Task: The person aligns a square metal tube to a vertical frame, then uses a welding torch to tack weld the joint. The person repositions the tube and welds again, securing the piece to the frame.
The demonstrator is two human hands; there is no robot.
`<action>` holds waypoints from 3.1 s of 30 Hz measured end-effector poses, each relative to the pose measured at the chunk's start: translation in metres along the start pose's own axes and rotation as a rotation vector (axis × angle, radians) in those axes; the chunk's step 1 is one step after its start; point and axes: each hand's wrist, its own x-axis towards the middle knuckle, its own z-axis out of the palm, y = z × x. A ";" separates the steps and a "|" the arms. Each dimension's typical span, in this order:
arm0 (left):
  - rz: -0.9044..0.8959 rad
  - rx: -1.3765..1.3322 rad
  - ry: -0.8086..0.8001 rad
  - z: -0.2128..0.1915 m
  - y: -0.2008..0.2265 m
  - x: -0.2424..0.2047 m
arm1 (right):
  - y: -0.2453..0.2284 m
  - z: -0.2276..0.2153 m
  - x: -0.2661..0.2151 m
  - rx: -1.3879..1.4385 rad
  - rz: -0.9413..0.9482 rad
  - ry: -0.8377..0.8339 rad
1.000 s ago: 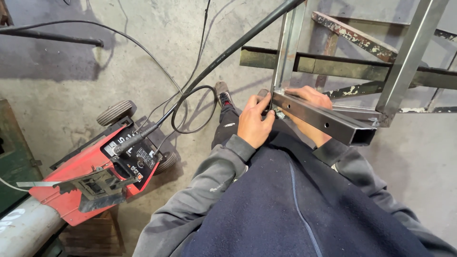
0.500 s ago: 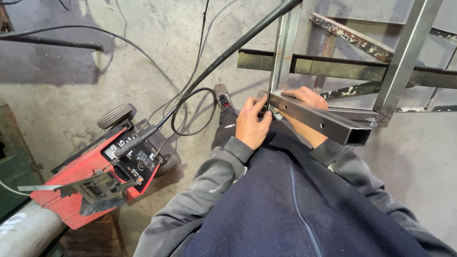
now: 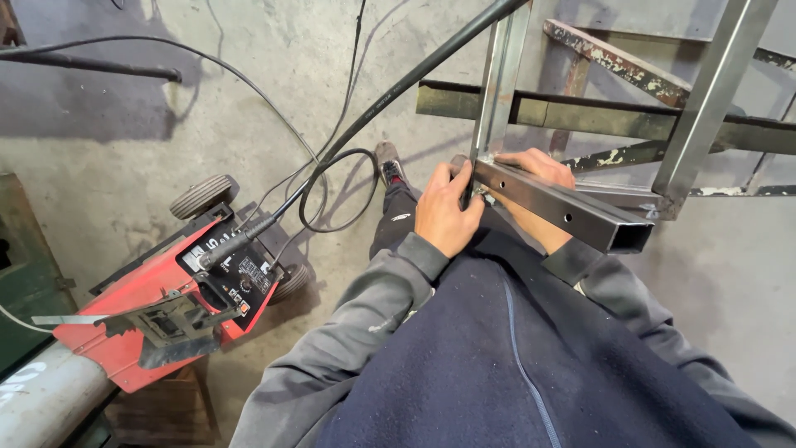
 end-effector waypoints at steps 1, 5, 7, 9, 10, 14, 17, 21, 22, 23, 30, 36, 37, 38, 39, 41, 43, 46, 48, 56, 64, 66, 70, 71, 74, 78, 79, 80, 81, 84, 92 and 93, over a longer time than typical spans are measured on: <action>-0.008 -0.013 -0.002 0.001 -0.001 0.001 | 0.000 0.000 0.000 -0.001 0.006 -0.002; -0.033 -0.055 0.004 0.002 -0.004 0.002 | 0.003 0.000 -0.001 -0.003 0.022 -0.027; -0.030 -0.072 0.006 0.001 -0.002 0.002 | 0.003 0.000 -0.001 -0.008 0.025 -0.024; -0.031 -0.087 0.012 -0.001 0.000 0.002 | 0.002 0.000 -0.001 -0.010 0.025 -0.025; -0.029 -0.085 0.016 -0.002 0.001 0.002 | 0.002 0.000 -0.001 -0.001 0.028 -0.023; -0.033 -0.078 0.019 -0.002 0.001 0.003 | -0.002 -0.002 0.000 0.012 0.032 -0.032; -0.044 -0.092 0.017 -0.003 0.001 0.004 | 0.000 -0.002 0.000 0.007 0.038 -0.041; -0.048 -0.107 0.018 -0.004 0.001 0.004 | -0.005 -0.002 0.001 0.002 0.024 -0.032; -0.053 -0.108 0.015 -0.004 0.001 0.004 | -0.003 -0.003 0.001 0.007 0.029 -0.043; -0.058 -0.108 0.013 -0.004 0.001 0.004 | -0.002 -0.003 0.001 0.013 0.033 -0.054; -0.067 -0.098 0.000 -0.003 -0.003 0.004 | 0.004 0.000 0.000 0.033 0.004 -0.039; -0.061 -0.126 -0.012 -0.001 -0.009 0.003 | 0.002 0.001 0.000 0.026 -0.015 -0.022; -0.059 -0.137 -0.016 -0.001 -0.010 0.002 | 0.004 0.002 -0.001 0.025 -0.011 -0.015; -0.055 -0.147 -0.018 -0.002 -0.011 0.002 | 0.006 0.003 -0.001 0.024 -0.010 -0.007; -0.053 -0.147 -0.017 -0.002 -0.011 0.003 | 0.005 0.003 -0.002 0.023 -0.012 -0.005; -0.042 -0.161 -0.021 -0.001 -0.013 0.001 | 0.002 0.002 -0.004 0.017 0.016 -0.003; -0.035 -0.158 -0.021 0.000 -0.015 0.000 | 0.010 0.005 -0.006 0.015 0.002 0.003; -0.026 -0.153 -0.024 0.002 -0.016 0.001 | 0.008 0.008 -0.008 0.024 -0.004 0.023; -0.032 -0.153 -0.030 0.002 -0.016 -0.001 | 0.007 0.009 -0.009 0.034 0.011 0.029; 0.001 -0.104 -0.050 -0.002 -0.013 -0.007 | 0.006 0.010 -0.009 -0.011 0.062 0.032; -0.004 -0.105 0.126 0.013 -0.031 -0.006 | 0.007 0.018 -0.023 -0.117 0.044 0.053; -0.015 -0.101 0.201 0.012 -0.029 -0.006 | 0.010 0.019 -0.029 -0.136 0.034 0.067; -0.132 -0.272 0.250 -0.003 -0.008 -0.006 | 0.015 0.016 -0.030 -0.091 0.055 -0.011; -0.215 -0.344 0.192 -0.007 -0.002 -0.006 | 0.013 0.015 -0.029 -0.060 0.060 -0.002; -0.193 -0.396 0.133 -0.005 -0.005 -0.004 | 0.002 0.009 -0.024 -0.015 0.053 0.007; -0.292 -0.424 0.103 -0.003 0.001 -0.003 | -0.006 0.016 -0.020 -0.039 0.159 0.084; -0.314 -0.465 0.091 -0.002 0.001 -0.002 | -0.009 0.017 -0.019 -0.031 0.183 0.124; -0.333 -0.505 0.083 -0.002 0.000 0.001 | -0.012 0.017 -0.016 -0.023 0.204 0.166; -0.346 -0.503 0.078 0.000 -0.001 0.002 | -0.019 0.013 -0.011 -0.020 0.215 0.157; -0.337 -0.588 0.079 0.003 -0.002 0.002 | -0.038 0.014 0.003 -0.073 0.078 0.115; -0.352 -0.677 0.120 -0.010 0.020 0.004 | -0.068 0.004 0.015 0.107 0.361 0.228; -0.362 -0.675 0.116 -0.011 0.021 0.003 | -0.066 0.004 0.014 0.108 0.371 0.223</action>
